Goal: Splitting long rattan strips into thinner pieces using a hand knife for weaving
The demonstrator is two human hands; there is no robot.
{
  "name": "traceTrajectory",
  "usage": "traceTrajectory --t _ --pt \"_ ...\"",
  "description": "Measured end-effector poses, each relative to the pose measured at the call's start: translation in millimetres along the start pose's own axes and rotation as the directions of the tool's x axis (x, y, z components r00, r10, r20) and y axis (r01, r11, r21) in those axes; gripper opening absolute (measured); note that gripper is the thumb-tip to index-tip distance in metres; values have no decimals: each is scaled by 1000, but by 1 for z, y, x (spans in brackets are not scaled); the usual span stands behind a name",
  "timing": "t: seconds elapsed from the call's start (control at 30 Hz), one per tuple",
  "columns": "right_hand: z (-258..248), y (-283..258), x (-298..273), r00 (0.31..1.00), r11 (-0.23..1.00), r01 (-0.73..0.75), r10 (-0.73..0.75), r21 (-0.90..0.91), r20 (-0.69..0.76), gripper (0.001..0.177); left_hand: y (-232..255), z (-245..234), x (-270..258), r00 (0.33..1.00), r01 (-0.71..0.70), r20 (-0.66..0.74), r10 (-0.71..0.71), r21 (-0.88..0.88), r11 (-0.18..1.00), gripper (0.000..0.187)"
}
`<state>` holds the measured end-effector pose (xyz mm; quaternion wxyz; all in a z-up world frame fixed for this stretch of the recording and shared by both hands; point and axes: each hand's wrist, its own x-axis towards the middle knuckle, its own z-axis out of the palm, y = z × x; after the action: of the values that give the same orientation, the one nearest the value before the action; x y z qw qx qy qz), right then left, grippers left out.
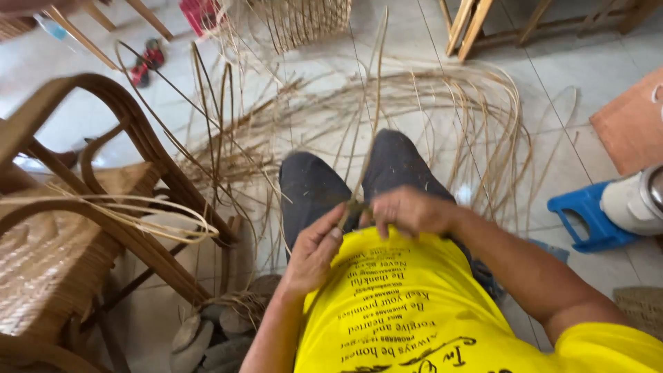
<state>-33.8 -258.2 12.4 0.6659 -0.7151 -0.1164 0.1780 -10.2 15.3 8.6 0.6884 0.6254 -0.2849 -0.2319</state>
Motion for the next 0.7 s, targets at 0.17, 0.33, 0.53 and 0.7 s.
traceTrajectory --t 0.17,0.33,0.53,0.7 --pt "-29 4 6 978 999 -3 12 44 -209 50 -6 2 -3 999 -20 -26 20 14 1000 49" --pt "10 -4 -9 990 996 -82 77 39 116 42 9 6 1 999 -48 -23 48 22 999 42" --pt "6 2 -4 998 998 -37 34 56 53 51 -20 2 1 998 46 42 -38 -217 975 51" --pt "-15 25 -1 1000 986 5 -6 168 5 49 -22 -3 -1 996 81 53 -70 -252 964 49"
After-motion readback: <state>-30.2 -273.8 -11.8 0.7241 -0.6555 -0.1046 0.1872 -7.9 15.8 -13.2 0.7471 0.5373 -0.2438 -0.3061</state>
